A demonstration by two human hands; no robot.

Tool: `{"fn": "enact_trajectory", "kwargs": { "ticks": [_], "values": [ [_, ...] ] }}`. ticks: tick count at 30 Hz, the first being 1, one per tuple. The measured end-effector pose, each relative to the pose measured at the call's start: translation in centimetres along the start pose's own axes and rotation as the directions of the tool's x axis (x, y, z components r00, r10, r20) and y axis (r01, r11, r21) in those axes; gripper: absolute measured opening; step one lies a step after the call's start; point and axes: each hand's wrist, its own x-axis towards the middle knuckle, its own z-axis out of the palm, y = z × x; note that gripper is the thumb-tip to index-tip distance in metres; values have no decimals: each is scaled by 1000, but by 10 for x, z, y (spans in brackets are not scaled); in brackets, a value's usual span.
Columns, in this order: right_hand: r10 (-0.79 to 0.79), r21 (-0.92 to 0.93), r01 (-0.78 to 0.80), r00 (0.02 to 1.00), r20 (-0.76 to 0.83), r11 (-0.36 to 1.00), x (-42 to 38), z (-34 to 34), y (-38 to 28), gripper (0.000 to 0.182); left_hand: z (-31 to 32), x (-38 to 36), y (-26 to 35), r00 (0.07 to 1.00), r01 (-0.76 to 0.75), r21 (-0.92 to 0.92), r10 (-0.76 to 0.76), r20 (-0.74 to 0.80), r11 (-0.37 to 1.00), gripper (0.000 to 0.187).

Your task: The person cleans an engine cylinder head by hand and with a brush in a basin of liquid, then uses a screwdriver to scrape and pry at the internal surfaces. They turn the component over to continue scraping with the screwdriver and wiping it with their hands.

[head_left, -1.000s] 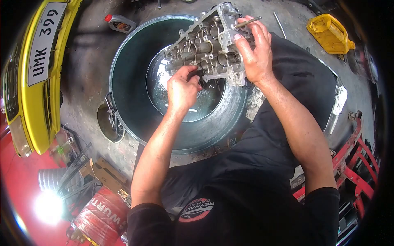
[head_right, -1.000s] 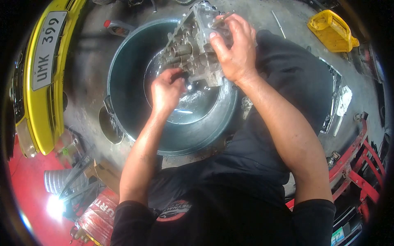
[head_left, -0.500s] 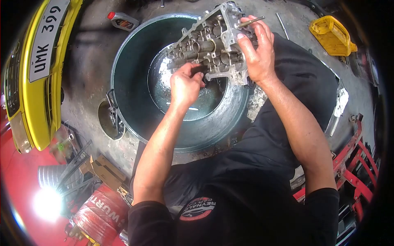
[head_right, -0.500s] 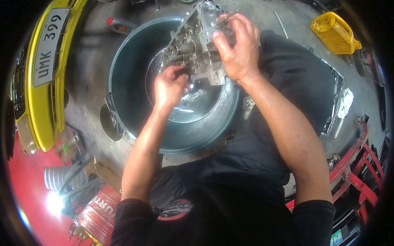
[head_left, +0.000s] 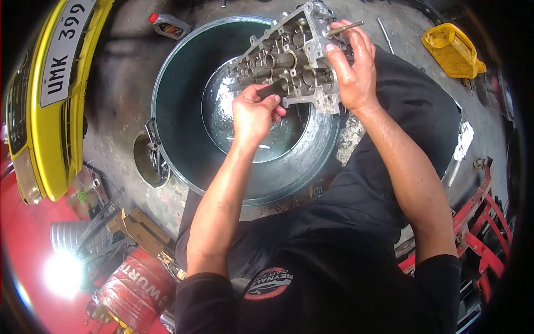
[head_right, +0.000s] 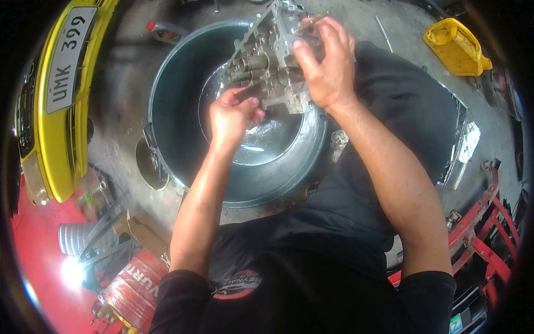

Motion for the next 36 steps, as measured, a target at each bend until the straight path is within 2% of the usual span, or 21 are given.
{"fn": "enact_trajectory", "kwargs": {
  "ticks": [3,4,7,8,9,11,12,15,16,19,20,23,24,27,28,31,35,36],
  "values": [
    [-5,-5,6,1000,8,1000,3,0,-1,35,-8,-11,2,996,-32,375,59,-60,926,27],
    [-4,-1,4,1000,10,1000,2,0,0,35,-11,-13,-8,987,-74,308,114,-115,948,30],
    [-12,-8,12,1000,9,1000,2,-2,-2,36,-30,-24,-11,920,-161,405,286,-269,900,38],
    [-17,-11,17,1000,16,1000,1,-1,-2,36,-36,-31,-13,921,-202,530,344,-183,824,46],
    [-5,13,5,1000,18,1000,1,-1,-1,36,-40,-36,-14,978,-139,502,199,-67,854,50],
    [14,69,-16,999,34,997,1,1,3,36,-41,-33,-27,989,-139,492,93,117,860,49],
    [16,73,-19,999,43,997,2,0,-1,36,-38,-32,-20,985,-41,422,-35,171,906,50],
    [26,57,-30,997,69,998,3,-3,-2,37,-33,-17,-19,974,-134,339,61,218,931,54],
    [28,59,-32,997,74,998,4,-3,-1,37,-34,-15,-15,964,-207,407,116,238,890,53],
    [42,66,-48,995,87,997,4,-3,2,38,-39,-8,-5,940,-221,507,44,338,833,49],
    [49,70,-55,995,89,996,4,-3,3,38,-39,-7,-10,940,-257,489,98,327,834,41],
    [52,60,-58,994,100,996,3,-3,0,38,-61,-11,3,917,67,283,-171,361,957,36],
    [50,61,-56,994,101,997,2,-4,-1,38,-66,-14,-10,960,58,235,-119,252,970,31],
    [32,49,-37,995,99,998,4,-4,1,38,-72,-21,-46,993,-44,330,4,120,943,33],
    [22,44,-27,995,102,999,5,-4,2,38,-68,-23,-55,978,-209,344,189,92,916,35],
    [25,104,-34,995,94,994,5,-3,1,37,-46,-18,-52,974,-159,316,200,-103,935,34],
    [38,104,-48,995,94,993,6,-3,-3,38,-24,-8,-18,956,-199,243,242,-165,950,25],
    [38,102,-47,995,90,994,6,-3,-2,38,-18,3,-30,935,-292,167,318,-159,942,25]
  ]
}}
